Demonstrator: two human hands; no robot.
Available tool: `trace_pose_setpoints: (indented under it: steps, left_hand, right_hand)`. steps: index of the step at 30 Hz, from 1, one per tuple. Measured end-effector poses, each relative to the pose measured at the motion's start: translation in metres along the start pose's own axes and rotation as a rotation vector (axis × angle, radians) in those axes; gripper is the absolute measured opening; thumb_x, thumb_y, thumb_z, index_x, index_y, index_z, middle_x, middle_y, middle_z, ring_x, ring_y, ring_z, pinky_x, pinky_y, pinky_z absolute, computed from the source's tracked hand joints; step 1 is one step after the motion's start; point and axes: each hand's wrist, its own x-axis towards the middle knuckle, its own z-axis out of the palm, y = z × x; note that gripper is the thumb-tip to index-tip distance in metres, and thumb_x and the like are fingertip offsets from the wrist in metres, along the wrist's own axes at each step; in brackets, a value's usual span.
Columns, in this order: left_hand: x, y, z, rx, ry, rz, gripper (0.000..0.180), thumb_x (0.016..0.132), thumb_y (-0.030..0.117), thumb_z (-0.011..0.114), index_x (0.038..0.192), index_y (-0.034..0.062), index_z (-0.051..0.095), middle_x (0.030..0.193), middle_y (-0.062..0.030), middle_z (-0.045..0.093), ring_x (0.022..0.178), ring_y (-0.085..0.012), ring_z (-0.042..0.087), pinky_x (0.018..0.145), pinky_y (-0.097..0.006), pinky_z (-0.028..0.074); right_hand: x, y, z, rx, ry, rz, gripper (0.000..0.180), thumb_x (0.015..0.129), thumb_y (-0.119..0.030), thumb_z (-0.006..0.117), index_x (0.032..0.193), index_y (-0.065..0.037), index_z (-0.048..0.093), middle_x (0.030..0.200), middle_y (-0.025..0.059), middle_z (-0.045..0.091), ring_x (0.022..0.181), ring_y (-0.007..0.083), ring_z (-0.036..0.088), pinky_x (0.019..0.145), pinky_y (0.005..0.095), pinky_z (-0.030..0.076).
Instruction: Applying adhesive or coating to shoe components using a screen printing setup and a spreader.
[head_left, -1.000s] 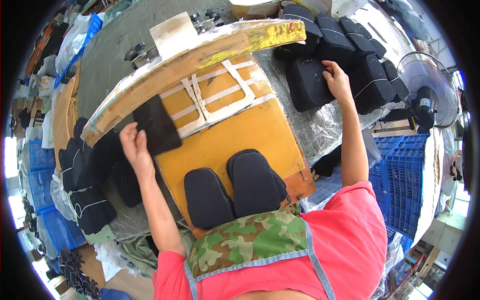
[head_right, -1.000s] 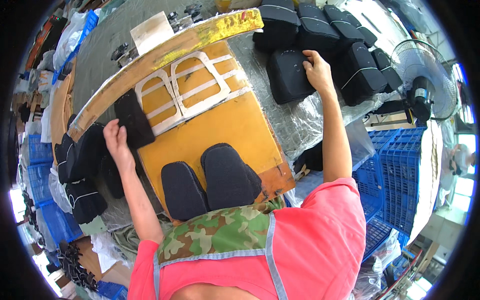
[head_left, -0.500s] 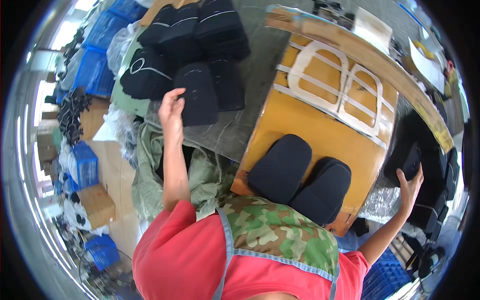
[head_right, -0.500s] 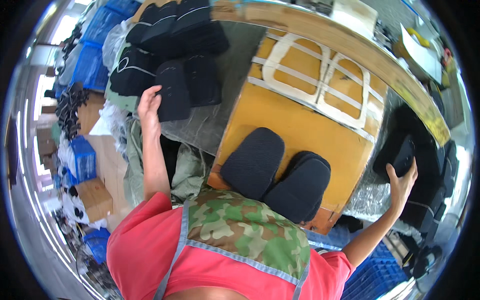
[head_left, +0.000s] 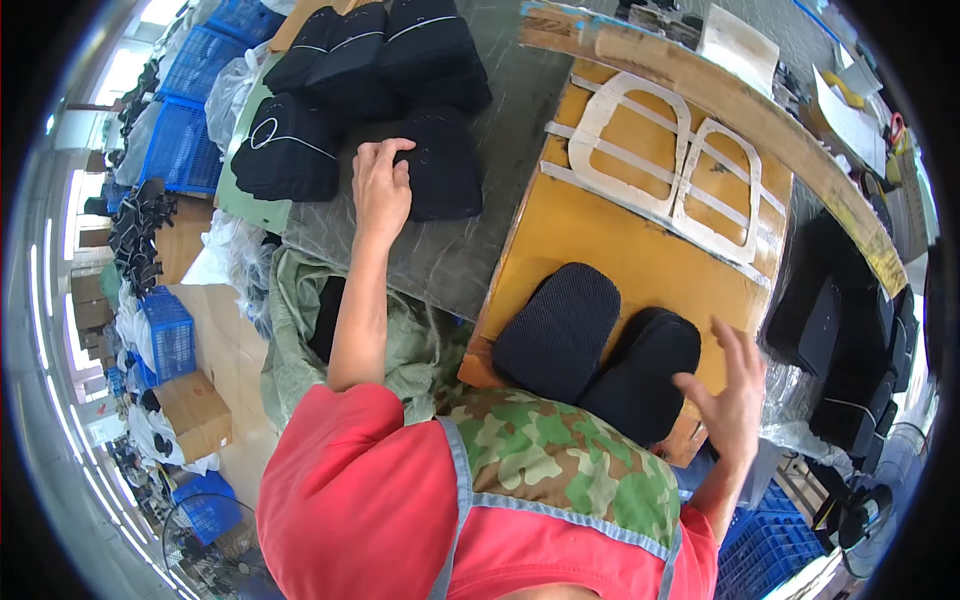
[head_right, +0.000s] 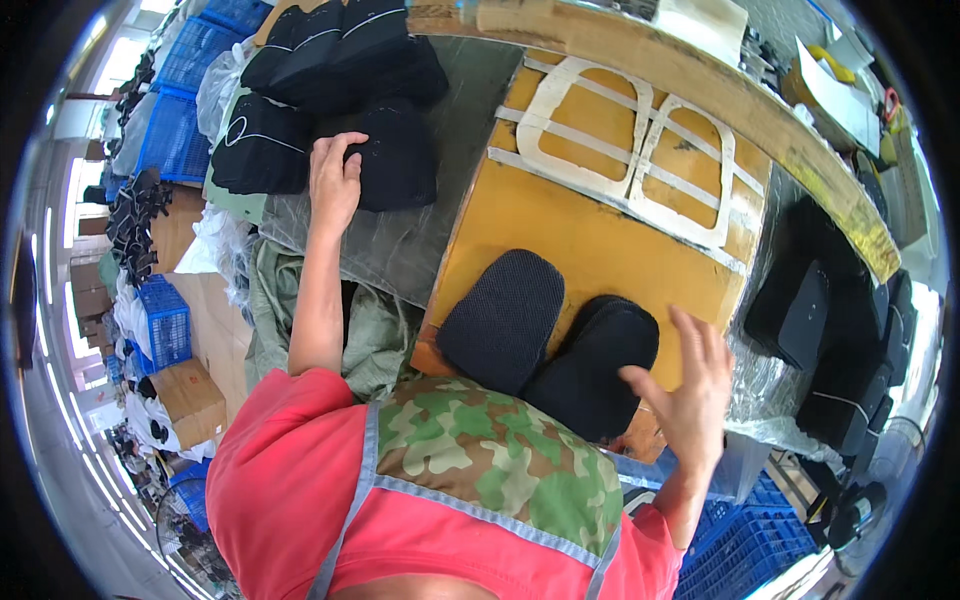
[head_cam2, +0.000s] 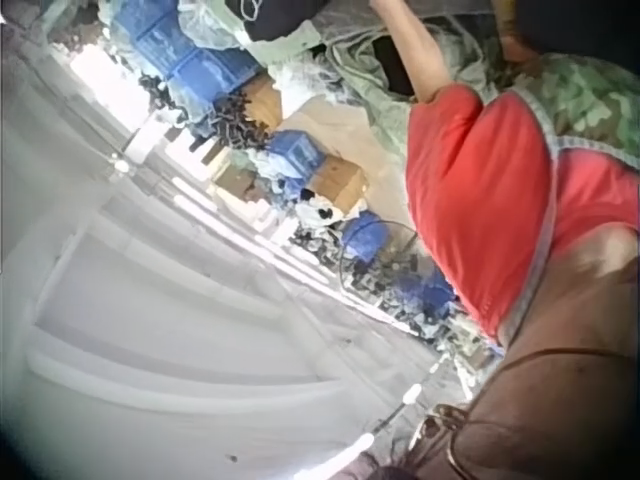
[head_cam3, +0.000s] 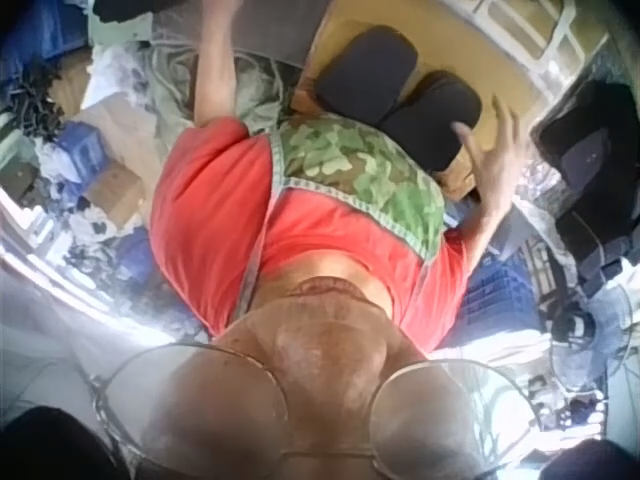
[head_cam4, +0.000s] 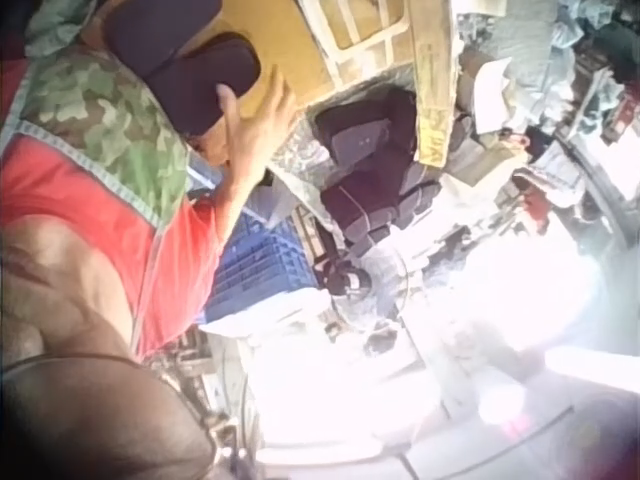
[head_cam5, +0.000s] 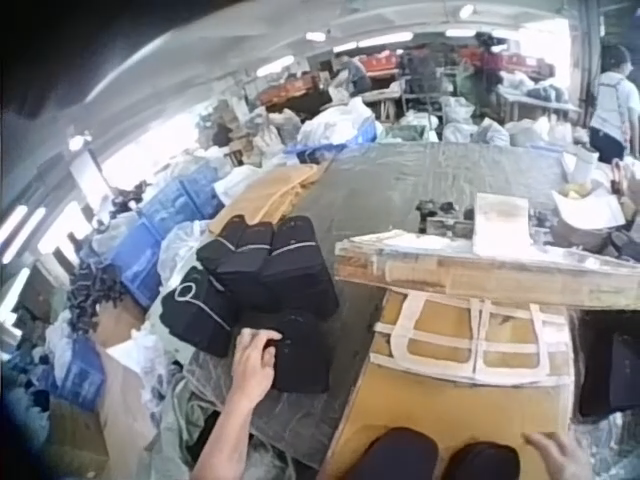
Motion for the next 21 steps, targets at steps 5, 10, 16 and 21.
trace_pose_setpoints:
  steps: [5, 10, 16, 21]
  left_hand:
    - [-0.001, 0.014, -0.008, 0.073, -0.064, -0.015, 0.028, 0.091, 0.011, 0.06, 0.118, 0.0173, 0.063, 0.12, -0.0096, 0.058, 0.114, -0.032, 0.055, 0.09, -0.048, 0.044]
    - [-0.004, 0.02, -0.015, 0.174, -0.191, -0.026, 0.033, 0.091, 0.014, 0.06, 0.124, 0.0175, 0.061, 0.13, -0.0107, 0.057, 0.116, -0.0328, 0.055, 0.093, -0.049, 0.044]
    - [-0.006, 0.042, -0.024, 0.103, 0.077, 0.191, 0.034, 0.091, 0.005, 0.056, 0.124, 0.0129, 0.063, 0.127, -0.013, 0.059, 0.116, -0.0303, 0.056, 0.099, -0.04, 0.043]
    - [-0.039, 0.118, -0.029, -0.657, -0.48, 0.264, 0.024, 0.09, 0.002, 0.054, 0.111, 0.0005, 0.064, 0.113, -0.0097, 0.062, 0.101, -0.0198, 0.06, 0.091, -0.03, 0.046]
  right_hand:
    - [-0.004, -0.015, 0.016, -0.031, -0.049, 0.021, 0.066, 0.071, -0.018, 0.082, 0.13, -0.004, 0.055, 0.118, 0.0141, 0.056, 0.113, 0.0341, 0.054, 0.097, 0.0437, 0.042]
    - [-0.009, -0.02, 0.02, -0.047, 0.035, -0.031, 0.06, 0.069, -0.011, 0.081, 0.125, -0.004, 0.058, 0.116, 0.0122, 0.058, 0.11, 0.0319, 0.057, 0.093, 0.0417, 0.044]
    - [-0.004, -0.017, 0.02, -0.031, 0.096, 0.027, 0.049, 0.068, -0.01, 0.081, 0.114, -0.006, 0.065, 0.105, 0.0083, 0.062, 0.101, 0.029, 0.06, 0.088, 0.0395, 0.046]
    - [0.004, 0.002, 0.017, 0.119, -0.098, 0.054, 0.034, 0.068, -0.011, 0.082, 0.094, -0.006, 0.061, 0.091, 0.0086, 0.058, 0.094, 0.0303, 0.059, 0.081, 0.0406, 0.046]
